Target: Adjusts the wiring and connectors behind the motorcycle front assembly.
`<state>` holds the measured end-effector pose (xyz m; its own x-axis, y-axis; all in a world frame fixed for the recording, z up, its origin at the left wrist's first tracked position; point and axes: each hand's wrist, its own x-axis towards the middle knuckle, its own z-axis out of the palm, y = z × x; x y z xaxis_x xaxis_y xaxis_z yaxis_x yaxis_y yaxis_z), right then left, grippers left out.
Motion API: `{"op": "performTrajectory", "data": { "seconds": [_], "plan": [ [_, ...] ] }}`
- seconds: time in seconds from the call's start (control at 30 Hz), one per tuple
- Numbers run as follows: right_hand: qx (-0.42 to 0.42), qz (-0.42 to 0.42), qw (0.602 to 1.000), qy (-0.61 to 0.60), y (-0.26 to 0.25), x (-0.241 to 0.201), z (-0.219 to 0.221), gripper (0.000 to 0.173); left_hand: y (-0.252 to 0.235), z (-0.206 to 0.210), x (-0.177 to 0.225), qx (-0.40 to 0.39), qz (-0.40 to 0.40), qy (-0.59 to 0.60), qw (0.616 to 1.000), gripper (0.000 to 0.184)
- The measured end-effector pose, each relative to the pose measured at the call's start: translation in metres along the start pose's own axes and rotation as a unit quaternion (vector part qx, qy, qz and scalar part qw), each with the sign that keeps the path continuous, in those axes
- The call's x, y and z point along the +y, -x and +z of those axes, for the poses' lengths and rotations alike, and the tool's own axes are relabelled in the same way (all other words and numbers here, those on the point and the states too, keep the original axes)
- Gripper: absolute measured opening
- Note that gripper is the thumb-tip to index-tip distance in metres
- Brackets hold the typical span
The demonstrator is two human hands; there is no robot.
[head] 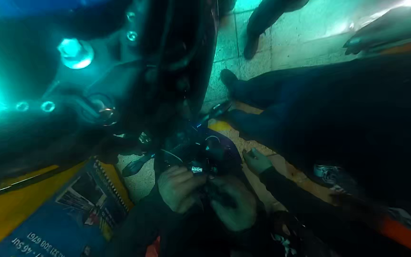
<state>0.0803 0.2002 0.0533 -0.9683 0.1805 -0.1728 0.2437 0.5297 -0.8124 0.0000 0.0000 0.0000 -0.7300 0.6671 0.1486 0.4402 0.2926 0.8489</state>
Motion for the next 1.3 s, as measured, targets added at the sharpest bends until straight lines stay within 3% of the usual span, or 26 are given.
{"op": "performTrajectory", "data": {
  "seconds": [0.1, 0.2, 0.37, 0.5, 0.63, 0.7, 0.77, 0.83, 1.03, 1.2, 1.3],
  "plan": [
    [-0.009, -0.030, 0.999, 0.007, -0.029, -0.034, -0.001, 0.029, 0.007, 0.010, -0.003, 0.034, -0.003, 0.055, 0.998, 0.034],
    [-0.018, 0.017, 1.000, -0.007, -0.034, -0.044, 0.000, 0.026, 0.008, 0.016, -0.005, 0.028, 0.000, 0.091, 0.995, 0.038],
    [-0.025, -0.008, 0.998, -0.052, 0.010, 0.010, 0.003, 0.025, 0.001, 0.005, -0.006, -0.004, -0.020, 0.165, 0.986, 0.025],
    [-0.021, -0.055, 0.998, -0.032, 0.007, -0.001, 0.002, 0.033, 0.006, 0.002, -0.005, 0.021, -0.019, 0.165, 0.986, 0.025],
    [0.020, -0.093, 0.995, -0.010, 0.004, -0.008, 0.004, 0.019, 0.005, 0.003, 0.004, 0.069, -0.068, 0.218, 0.971, 0.016],
    [0.019, -0.108, 0.994, -0.012, 0.002, -0.006, 0.003, 0.014, 0.002, -0.003, 0.006, 0.025, -0.093, 0.258, 0.961, 0.019],
    [0.022, -0.115, 0.993, -0.020, -0.001, -0.003, 0.001, 0.014, -0.003, -0.012, 0.005, -0.063, -0.107, 0.310, 0.943, 0.036],
    [0.032, -0.116, 0.992, -0.022, -0.004, -0.002, -0.001, 0.012, -0.008, -0.016, 0.001, -0.098, -0.100, 0.341, 0.930, 0.043],
    [0.027, -0.121, 0.992, -0.012, -0.006, -0.003, -0.003, 0.011, -0.015, -0.009, -0.004, -0.014, -0.040, 0.298, 0.953, 0.017],
    [-0.008, -0.121, 0.993, -0.010, -0.007, -0.007, -0.002, 0.007, -0.013, -0.012, -0.005, 0.006, -0.022, 0.264, 0.964, 0.015],
    [-0.060, -0.092, 0.994, -0.010, -0.010, -0.008, -0.004, 0.017, -0.011, -0.014, -0.006, 0.009, -0.027, 0.243, 0.970, 0.016]
  ]
}}
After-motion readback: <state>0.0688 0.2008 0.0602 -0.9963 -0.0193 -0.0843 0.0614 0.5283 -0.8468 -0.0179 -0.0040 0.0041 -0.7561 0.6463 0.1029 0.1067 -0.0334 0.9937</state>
